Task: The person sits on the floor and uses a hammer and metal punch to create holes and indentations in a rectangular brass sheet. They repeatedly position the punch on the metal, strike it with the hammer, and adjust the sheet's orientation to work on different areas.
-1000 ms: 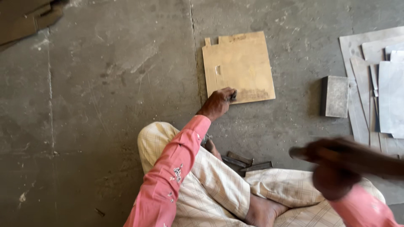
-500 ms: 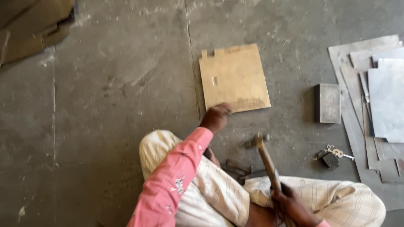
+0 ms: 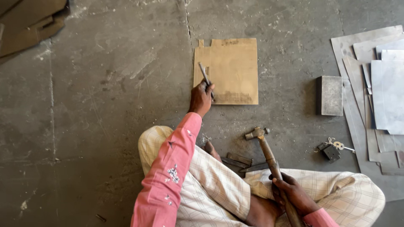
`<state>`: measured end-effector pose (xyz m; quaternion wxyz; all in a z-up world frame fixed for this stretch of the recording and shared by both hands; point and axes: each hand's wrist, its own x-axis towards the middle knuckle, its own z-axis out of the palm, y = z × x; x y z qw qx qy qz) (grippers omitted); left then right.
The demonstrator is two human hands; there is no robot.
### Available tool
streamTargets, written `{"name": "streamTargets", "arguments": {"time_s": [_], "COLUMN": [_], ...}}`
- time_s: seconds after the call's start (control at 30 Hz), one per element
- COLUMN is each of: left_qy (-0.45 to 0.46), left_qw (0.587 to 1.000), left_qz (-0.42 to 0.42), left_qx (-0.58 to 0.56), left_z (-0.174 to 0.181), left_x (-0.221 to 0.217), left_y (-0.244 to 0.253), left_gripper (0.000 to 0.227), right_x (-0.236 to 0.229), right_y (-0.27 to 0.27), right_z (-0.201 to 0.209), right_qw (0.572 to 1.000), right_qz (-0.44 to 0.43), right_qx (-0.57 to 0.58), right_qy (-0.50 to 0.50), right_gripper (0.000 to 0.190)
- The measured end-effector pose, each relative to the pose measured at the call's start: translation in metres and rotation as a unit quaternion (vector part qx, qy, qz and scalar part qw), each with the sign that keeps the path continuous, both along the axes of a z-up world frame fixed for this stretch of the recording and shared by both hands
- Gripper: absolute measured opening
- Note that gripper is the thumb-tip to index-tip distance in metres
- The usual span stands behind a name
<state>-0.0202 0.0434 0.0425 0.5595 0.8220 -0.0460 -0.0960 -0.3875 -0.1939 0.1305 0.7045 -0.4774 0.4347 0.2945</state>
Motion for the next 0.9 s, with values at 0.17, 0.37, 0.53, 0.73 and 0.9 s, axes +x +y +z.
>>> {"name": "streamTargets", "arguments": {"time_s": [0.17,0.37,0.53,0.73,0.9], "left_qy": [-0.021,0.319,0.326,0.378,0.389], "left_qw": [0.985,0.894,0.881,0.865,0.859], "left_qz": [0.118,0.292,0.249,0.212,0.211], "left_qx": [0.122,-0.116,-0.236,-0.254,-0.258], "left_z": [-0.037,-0.072,-0.076,-0.068,-0.052], "left_x": [-0.028,-0.061,-0.049,-0.059,-0.058], "left_y": [-0.020,-0.045,-0.049,-0.046,-0.044], "left_gripper": [0.029,0.029,0.025,0.021,0.021], "right_x": [0.004,-0.002,0.004,0.001,0.002], "right_y": [-0.003,-0.003,-0.005,-0.004,-0.002], "right_z": [-0.004,-0.006,-0.007,-0.004,-0.002], "right_qw": [0.999,0.999,0.999,0.999,0.999], "right_qz": [-0.028,-0.017,-0.032,-0.024,-0.033], "right_qx": [0.031,0.027,0.036,0.035,0.037], "right_qy": [-0.018,-0.018,-0.021,-0.022,-0.006], "right_gripper": [0.029,0.030,0.029,0.031,0.033]}}
